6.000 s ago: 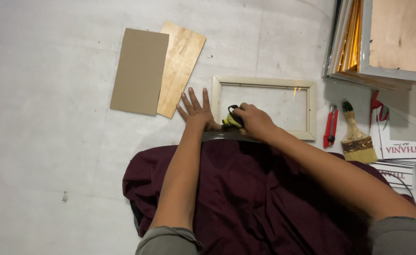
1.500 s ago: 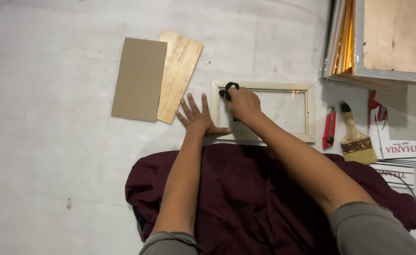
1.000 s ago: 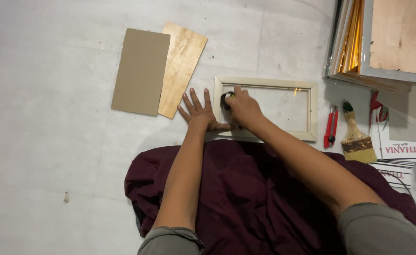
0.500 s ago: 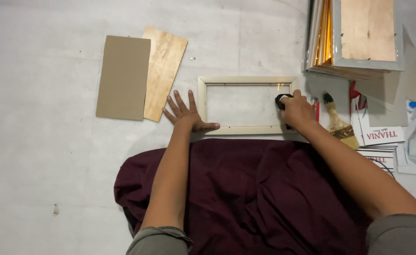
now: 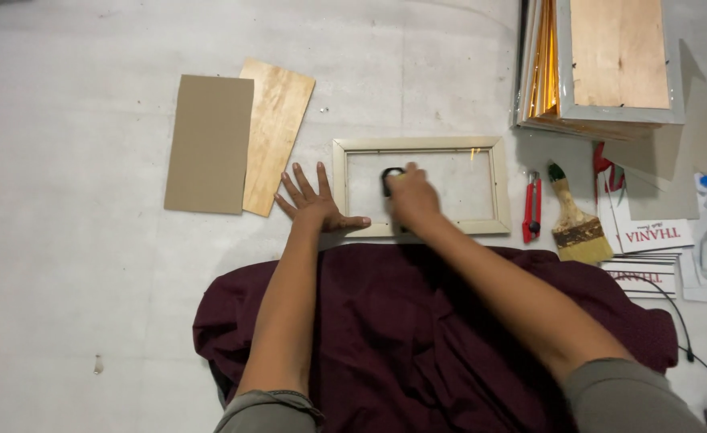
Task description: Stapling material into a wooden frame using a manual staple gun
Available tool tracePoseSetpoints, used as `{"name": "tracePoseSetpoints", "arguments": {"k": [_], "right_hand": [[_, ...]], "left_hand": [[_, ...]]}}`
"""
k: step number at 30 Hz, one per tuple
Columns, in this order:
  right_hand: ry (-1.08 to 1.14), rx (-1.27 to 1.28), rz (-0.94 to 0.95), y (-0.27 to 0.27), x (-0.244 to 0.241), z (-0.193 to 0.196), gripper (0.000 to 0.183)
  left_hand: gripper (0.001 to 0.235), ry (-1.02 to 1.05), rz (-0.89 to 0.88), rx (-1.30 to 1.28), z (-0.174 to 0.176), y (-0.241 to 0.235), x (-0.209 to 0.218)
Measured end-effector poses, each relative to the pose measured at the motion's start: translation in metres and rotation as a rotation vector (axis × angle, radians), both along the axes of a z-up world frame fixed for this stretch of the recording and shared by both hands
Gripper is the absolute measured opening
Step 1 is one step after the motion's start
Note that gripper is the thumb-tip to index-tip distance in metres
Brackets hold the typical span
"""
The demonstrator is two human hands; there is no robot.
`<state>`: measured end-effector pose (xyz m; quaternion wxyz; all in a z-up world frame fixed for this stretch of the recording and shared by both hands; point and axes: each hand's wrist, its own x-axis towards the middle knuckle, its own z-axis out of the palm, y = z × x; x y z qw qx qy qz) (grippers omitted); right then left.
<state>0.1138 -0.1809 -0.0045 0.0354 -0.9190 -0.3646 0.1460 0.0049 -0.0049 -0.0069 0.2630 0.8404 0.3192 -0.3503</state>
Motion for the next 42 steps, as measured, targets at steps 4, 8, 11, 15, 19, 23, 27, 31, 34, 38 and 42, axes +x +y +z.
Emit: {"name": "tracePoseSetpoints", "arguments": {"k": [4, 8, 11, 15, 19, 23, 27, 31, 34, 38, 42], "right_hand": [[-0.054, 0.175, 0.138, 0.018, -0.014, -0.022, 0.058], [-0.090, 0.157, 0.148, -0.009, 0.009, -0.019, 0.034], [-0.078, 0.068, 0.052, -0.056, 0.041, -0.006, 0.030], [-0.024, -0.107, -0.141, -0.118, 0.092, 0.000, 0.046], [0.190, -0.026, -0.360, -0.120, 0.070, 0.086, 0.072], [0.350, 0.335, -0.537, -0.115, 0.034, 0.148, 0.081], [0.387, 0.612, -0.579, -0.125, 0.032, 0.128, 0.074], [0.434, 0.684, -0.703, -0.111, 0.023, 0.134, 0.083], [0.556, 0.816, -0.737, -0.100, 0.016, 0.151, 0.080], [0.539, 0.668, -0.690, -0.103, 0.030, 0.131, 0.072], [0.579, 0.722, -0.736, -0.113, 0.040, 0.104, 0.050]], "left_hand": [[0.160, 0.003, 0.004, 0.010, -0.003, 0.002, 0.000], [0.161, -0.001, -0.001, 0.001, 0.002, 0.001, 0.001], [0.160, 0.009, -0.003, -0.011, 0.005, 0.000, -0.002], [0.159, 0.011, 0.006, -0.018, 0.005, 0.002, 0.001], [0.160, 0.020, 0.001, -0.013, 0.007, 0.000, 0.002], [0.157, 0.031, -0.004, -0.005, 0.015, -0.003, 0.001], [0.158, 0.012, -0.004, 0.013, 0.001, -0.001, 0.002], [0.159, 0.019, -0.010, 0.028, 0.004, -0.001, 0.002], [0.160, 0.025, -0.009, 0.025, 0.001, -0.001, 0.003], [0.162, 0.043, 0.002, 0.028, 0.003, 0.000, 0.006], [0.163, 0.074, 0.001, 0.040, -0.001, -0.002, 0.006]]}}
